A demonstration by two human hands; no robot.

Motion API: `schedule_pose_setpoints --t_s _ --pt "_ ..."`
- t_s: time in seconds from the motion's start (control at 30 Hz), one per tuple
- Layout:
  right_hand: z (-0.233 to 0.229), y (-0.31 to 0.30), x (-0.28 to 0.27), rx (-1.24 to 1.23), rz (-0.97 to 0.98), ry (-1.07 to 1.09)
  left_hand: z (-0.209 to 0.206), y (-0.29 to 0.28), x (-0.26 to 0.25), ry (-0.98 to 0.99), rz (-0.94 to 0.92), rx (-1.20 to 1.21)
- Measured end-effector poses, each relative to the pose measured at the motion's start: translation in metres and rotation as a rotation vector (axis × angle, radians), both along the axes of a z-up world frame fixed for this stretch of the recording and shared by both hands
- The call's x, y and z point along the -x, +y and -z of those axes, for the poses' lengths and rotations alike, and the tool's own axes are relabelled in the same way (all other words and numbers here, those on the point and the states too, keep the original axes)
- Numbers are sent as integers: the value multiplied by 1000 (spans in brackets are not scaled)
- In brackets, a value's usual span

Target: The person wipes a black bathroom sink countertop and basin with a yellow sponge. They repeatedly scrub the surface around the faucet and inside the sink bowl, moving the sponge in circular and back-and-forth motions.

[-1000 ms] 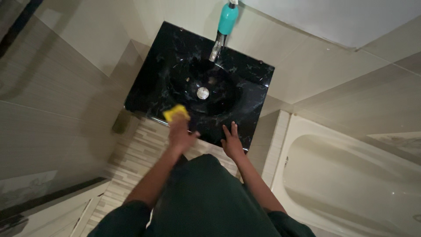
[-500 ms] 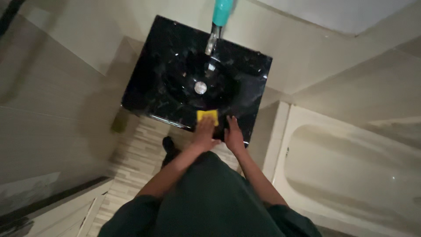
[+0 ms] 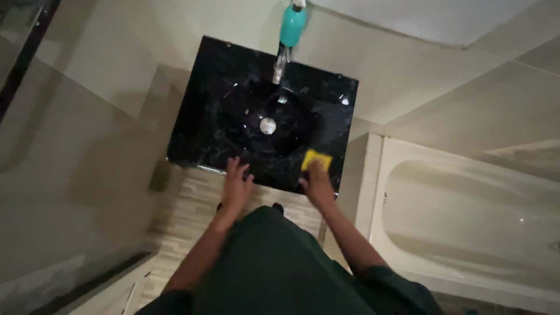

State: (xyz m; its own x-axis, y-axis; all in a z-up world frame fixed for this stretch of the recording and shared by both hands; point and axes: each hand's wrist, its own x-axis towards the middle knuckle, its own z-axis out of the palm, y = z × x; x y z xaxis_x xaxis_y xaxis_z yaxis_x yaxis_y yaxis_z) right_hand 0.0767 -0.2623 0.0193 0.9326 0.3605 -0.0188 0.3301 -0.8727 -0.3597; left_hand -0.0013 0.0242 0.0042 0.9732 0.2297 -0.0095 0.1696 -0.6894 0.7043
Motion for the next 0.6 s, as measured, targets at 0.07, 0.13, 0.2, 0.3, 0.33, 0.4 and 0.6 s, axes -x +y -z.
schedule_pose_setpoints --t_s 0.07,0.13,0.2,0.3,0.33,0.4,0.6 --pt "5 3 -8 26 101 -114 1 25 0 -125 -92 31" --pt "3 28 -12 47 85 -229 -2 46 -2 -108 -87 1" --pt "-1 73 -5 -10 6 -177 -5 63 -12 -85 -88 -49" --pt "-11 124 37 -99 -93 98 -4 77 -20 -9 -80 -113" --pt "-15 130 45 -98 -205 4 -4 83 -22 16 -62 -115" --pt "-23 130 55 -70 -209 2 -5 98 -27 98 -13 -145" --pt "-20 73 25 62 345 -57 -3 119 -31 355 155 -284"
